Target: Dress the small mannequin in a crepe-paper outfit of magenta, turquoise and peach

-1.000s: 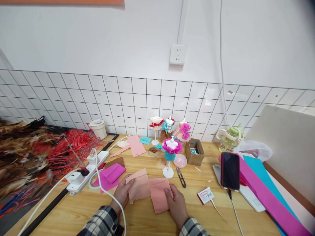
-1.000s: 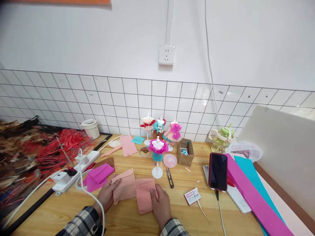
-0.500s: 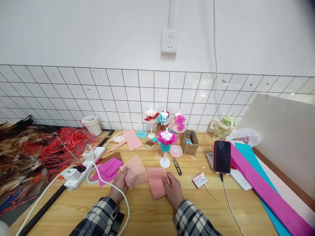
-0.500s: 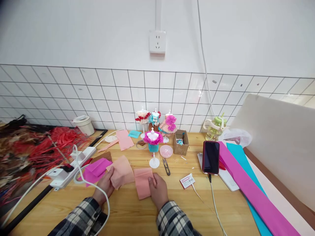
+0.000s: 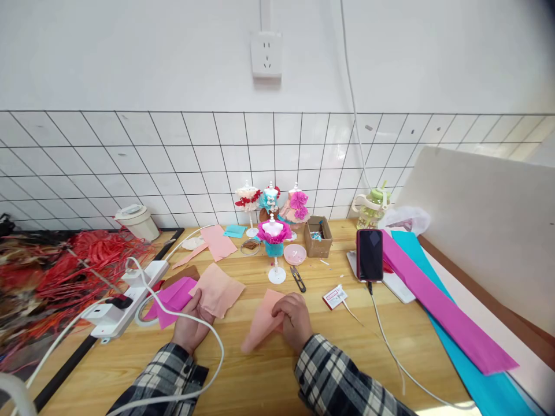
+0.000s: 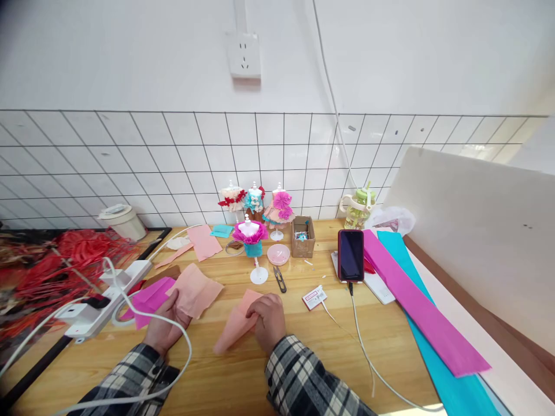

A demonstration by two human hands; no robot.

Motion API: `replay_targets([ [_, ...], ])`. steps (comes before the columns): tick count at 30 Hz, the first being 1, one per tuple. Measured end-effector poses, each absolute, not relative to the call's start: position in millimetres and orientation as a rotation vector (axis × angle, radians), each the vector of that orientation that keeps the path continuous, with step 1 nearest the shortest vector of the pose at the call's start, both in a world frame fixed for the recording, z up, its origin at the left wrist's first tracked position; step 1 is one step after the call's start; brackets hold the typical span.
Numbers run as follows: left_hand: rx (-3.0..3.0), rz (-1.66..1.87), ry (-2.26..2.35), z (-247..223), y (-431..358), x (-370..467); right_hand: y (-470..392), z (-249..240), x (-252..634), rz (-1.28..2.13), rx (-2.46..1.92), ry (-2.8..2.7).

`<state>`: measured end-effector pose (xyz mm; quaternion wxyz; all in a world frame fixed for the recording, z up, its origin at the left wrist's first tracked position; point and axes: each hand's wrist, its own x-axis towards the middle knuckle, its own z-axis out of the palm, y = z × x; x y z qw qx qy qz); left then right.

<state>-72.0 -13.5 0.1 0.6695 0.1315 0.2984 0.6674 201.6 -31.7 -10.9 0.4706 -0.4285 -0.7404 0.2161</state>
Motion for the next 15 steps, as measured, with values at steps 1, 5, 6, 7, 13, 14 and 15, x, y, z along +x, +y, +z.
replay_targets([
  [1,0.291,1.502,0.686,2.6,-13.8,-70.2,-32.7,-8.5,202.7,0.554,-1.078,-1.807],
  [5,0.289,1.518,0.736,7.5,-14.1,-64.6,-44.0,6.4,208.6,0.640,-1.000,-1.931],
  [6,0.293,1.528,0.750,7.4,-14.0,-64.1,-49.2,9.8,209.9,0.656,-0.935,-2.015],
  [7,0.293,1.536,0.766,7.2,-13.9,-63.9,-55.1,12.2,211.0,0.669,-0.876,-2.116],
  [13,0.306,1.502,0.813,6.9,-14.8,-67.1,-87.6,0.2,217.3,0.622,-0.984,-2.331],
  [14,0.313,1.495,0.823,6.6,-15.4,-67.7,-90.0,-2.0,219.1,0.621,-1.016,-2.316],
  [15,0.318,1.489,0.841,5.9,-15.9,-68.1,-91.2,-2.6,220.7,0.625,-1.032,-2.298],
])
